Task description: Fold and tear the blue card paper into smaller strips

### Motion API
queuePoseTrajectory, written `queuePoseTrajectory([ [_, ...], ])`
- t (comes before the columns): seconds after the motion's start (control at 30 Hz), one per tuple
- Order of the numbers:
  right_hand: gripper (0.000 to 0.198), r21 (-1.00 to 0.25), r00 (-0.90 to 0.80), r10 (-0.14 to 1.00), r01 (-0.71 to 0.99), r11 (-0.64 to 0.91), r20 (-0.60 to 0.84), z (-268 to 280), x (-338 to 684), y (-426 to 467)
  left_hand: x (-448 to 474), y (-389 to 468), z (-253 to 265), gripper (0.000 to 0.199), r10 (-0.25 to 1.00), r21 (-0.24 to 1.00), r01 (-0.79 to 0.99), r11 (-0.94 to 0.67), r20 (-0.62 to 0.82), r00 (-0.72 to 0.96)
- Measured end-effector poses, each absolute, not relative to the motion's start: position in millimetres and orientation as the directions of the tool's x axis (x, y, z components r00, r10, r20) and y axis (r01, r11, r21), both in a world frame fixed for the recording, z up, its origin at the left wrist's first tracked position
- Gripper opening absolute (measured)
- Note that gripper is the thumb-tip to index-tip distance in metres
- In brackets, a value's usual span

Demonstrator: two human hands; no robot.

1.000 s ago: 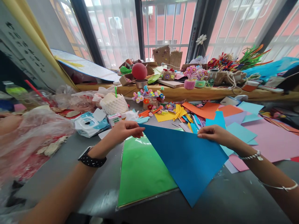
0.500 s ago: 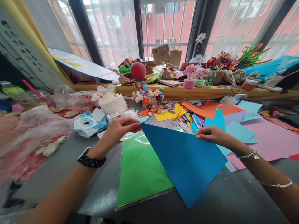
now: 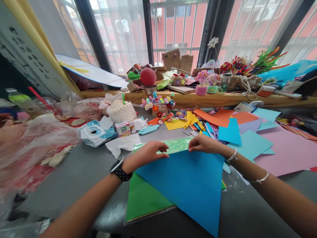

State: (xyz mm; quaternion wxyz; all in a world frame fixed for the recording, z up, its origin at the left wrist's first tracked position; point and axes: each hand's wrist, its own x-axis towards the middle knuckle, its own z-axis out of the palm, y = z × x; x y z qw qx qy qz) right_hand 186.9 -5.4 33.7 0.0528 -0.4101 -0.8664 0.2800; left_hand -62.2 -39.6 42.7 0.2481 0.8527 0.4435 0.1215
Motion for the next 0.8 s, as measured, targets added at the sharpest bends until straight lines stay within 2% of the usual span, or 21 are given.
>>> queuePoseTrajectory([
  [0.1, 0.021, -0.524, -0.678, 0.723, 0.667, 0.53, -0.132, 35, 170, -2, -51, -38, 29, 0.02, 0.799, 0.531, 0.704, -0.471, -0.081, 0.596],
  [0.17, 0.021, -0.468, -0.651, 0.748, 0.706, 0.532, -0.132, 34, 167, 2, -51, -37, 26, 0.017, 0.807, 0.524, 0.729, -0.44, -0.125, 0.577],
  [0.27, 0.027, -0.234, -0.502, 0.862, 0.848, 0.476, -0.064, 29, 175, 14, -60, -38, 25, 0.02, 0.824, 0.536, 0.762, -0.364, -0.197, 0.532],
  [0.33, 0.029, -0.042, -0.341, 0.94, 0.939, 0.342, 0.02, 24, 184, 22, -67, -39, 26, 0.025, 0.831, 0.552, 0.773, -0.313, -0.234, 0.504],
  [0.4, 0.027, 0.05, -0.25, 0.966, 0.968, 0.247, 0.065, 17, 192, 28, -73, -41, 26, 0.029, 0.841, 0.566, 0.782, -0.261, -0.263, 0.472],
  [0.57, 0.026, 0.111, -0.222, 0.974, 0.97, 0.217, 0.038, 5, 197, 30, -80, -45, 25, 0.035, 0.869, 0.592, 0.79, -0.159, -0.297, 0.397],
  [0.8, 0.025, 0.173, -0.227, 0.973, 0.96, 0.218, 0.035, 5, 191, 27, -79, -44, 23, 0.038, 0.91, 0.58, 0.797, -0.169, -0.218, 0.352],
])
